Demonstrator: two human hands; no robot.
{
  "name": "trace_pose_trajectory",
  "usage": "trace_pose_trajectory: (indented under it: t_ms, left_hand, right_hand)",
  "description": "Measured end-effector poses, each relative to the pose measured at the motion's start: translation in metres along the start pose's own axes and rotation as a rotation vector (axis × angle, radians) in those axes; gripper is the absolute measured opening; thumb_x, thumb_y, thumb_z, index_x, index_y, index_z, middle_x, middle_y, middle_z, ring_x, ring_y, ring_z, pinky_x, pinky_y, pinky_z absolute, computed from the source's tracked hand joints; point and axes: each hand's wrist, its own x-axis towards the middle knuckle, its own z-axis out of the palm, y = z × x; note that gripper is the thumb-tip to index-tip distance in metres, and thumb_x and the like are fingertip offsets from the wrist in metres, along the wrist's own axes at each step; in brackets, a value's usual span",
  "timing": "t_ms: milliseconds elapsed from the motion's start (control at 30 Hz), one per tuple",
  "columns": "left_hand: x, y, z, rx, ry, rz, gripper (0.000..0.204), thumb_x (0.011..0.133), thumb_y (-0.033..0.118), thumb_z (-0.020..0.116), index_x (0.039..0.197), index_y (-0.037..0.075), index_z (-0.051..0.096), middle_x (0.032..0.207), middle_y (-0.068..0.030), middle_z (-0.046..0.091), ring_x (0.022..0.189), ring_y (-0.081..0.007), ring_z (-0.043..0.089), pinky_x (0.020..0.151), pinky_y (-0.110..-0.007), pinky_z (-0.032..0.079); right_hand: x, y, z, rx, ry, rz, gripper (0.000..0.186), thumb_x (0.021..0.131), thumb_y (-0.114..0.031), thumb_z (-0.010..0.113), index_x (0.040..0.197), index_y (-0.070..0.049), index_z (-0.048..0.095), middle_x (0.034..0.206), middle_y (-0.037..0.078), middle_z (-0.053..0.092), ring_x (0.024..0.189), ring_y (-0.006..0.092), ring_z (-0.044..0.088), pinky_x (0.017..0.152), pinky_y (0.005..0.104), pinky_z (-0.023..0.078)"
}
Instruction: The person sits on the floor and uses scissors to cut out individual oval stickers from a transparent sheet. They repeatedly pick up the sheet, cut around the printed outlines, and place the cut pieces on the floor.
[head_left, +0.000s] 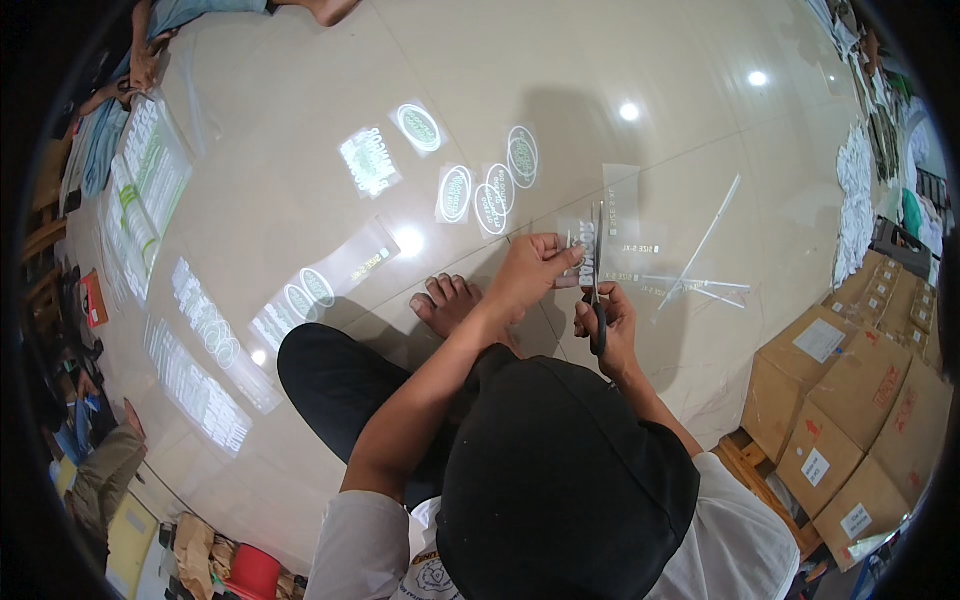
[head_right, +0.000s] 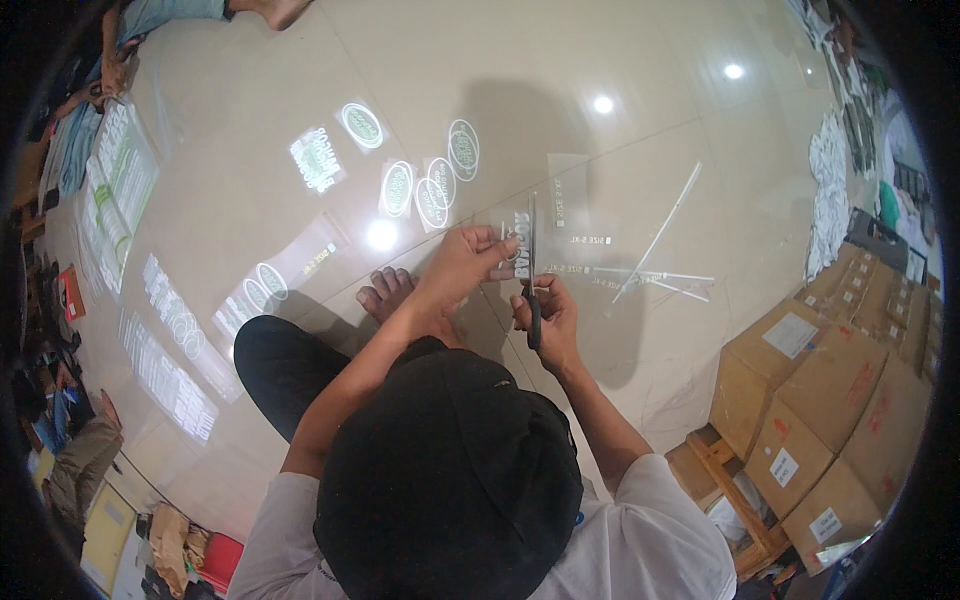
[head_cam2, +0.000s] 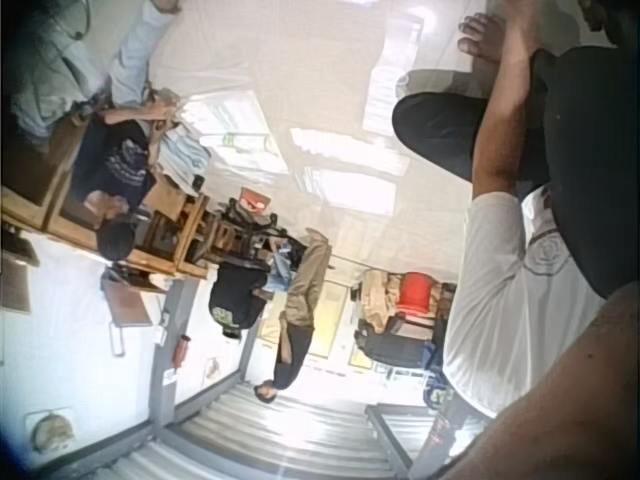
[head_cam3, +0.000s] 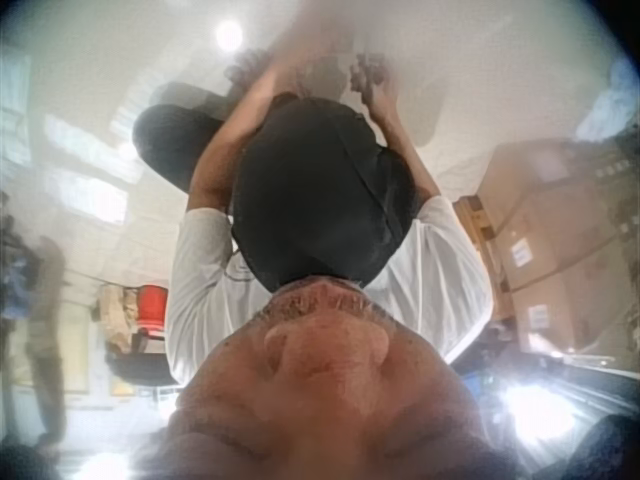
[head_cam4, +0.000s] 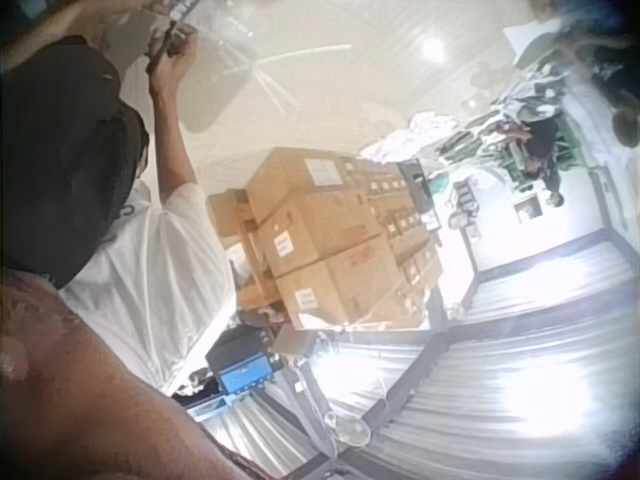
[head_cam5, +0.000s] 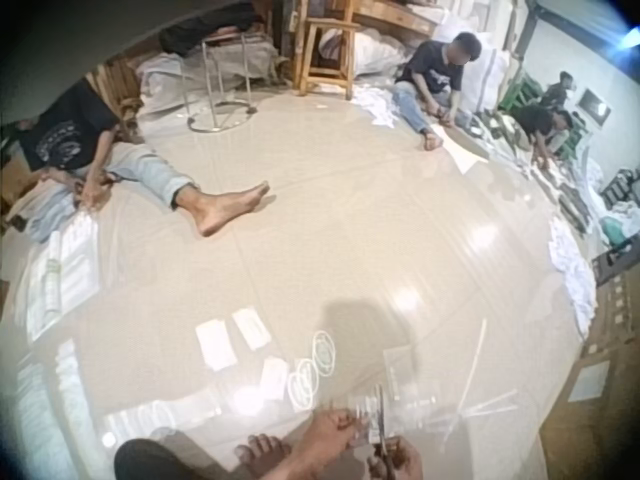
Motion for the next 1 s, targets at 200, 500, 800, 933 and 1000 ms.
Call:
trace_pose_trajectory:
  t_ms: [200,500,800,933,1000]
  left_hand:
    - [-0.002,-0.002,0.001,-0.033,0.003,0.006,0.022,0.105,0.015,0.067,0.117,-0.003,0.07,0.111,-0.0056,0.074,0.101,-0.0138,0.073,0.092,-0.033,0.063]
    - [0.02,-0.04,-0.006,0.005,0.03,-0.016,0.021,0.104,0.014,0.068,0.113,-0.005,0.07,0.103,-0.0072,0.075,0.095,-0.0146,0.073,0.087,-0.035,0.065]
    - [-0.005,-0.006,-0.06,0.105,0.467,0.344,0.015,0.102,0.014,0.07,0.098,0.002,0.063,0.087,-0.0014,0.066,0.079,-0.0081,0.062,0.07,-0.03,0.057]
    - [-0.019,0.058,-0.145,0.623,0.996,0.525,0.018,0.097,0.016,0.074,0.094,0.0,0.067,0.075,-0.0025,0.063,0.072,-0.0108,0.057,0.067,-0.029,0.047]
    - [-0.029,0.086,-0.17,0.647,1.016,0.598,0.019,0.097,0.017,0.073,0.105,0.0,0.069,0.079,-0.0048,0.065,0.075,-0.0162,0.06,0.071,-0.032,0.05]
  right_hand:
    - [-0.001,-0.002,0.002,-0.029,0.013,0.014,0.032,0.096,-0.02,0.079,0.114,-0.004,0.058,0.076,0.002,0.065,0.061,0.0082,0.059,0.055,0.0246,0.047]
    - [0.0,0.023,-0.004,0.022,0.121,0.111,0.032,0.096,-0.022,0.081,0.113,-0.004,0.061,0.073,0.002,0.065,0.06,0.0083,0.058,0.053,0.0246,0.047]
    - [0.01,0.028,-0.01,0.073,0.22,0.033,0.03,0.099,-0.02,0.077,0.118,-0.005,0.059,0.076,0.004,0.064,0.062,0.01,0.06,0.057,0.0258,0.049]
    - [0.012,0.014,-0.008,0.041,0.199,0.005,0.032,0.099,-0.02,0.077,0.12,-0.005,0.059,0.076,0.004,0.064,0.062,0.0107,0.061,0.058,0.0263,0.049]
    - [0.012,0.014,-0.004,0.031,0.181,0.006,0.033,0.099,-0.02,0.077,0.121,-0.004,0.059,0.077,0.003,0.064,0.062,0.0111,0.061,0.058,0.0264,0.049]
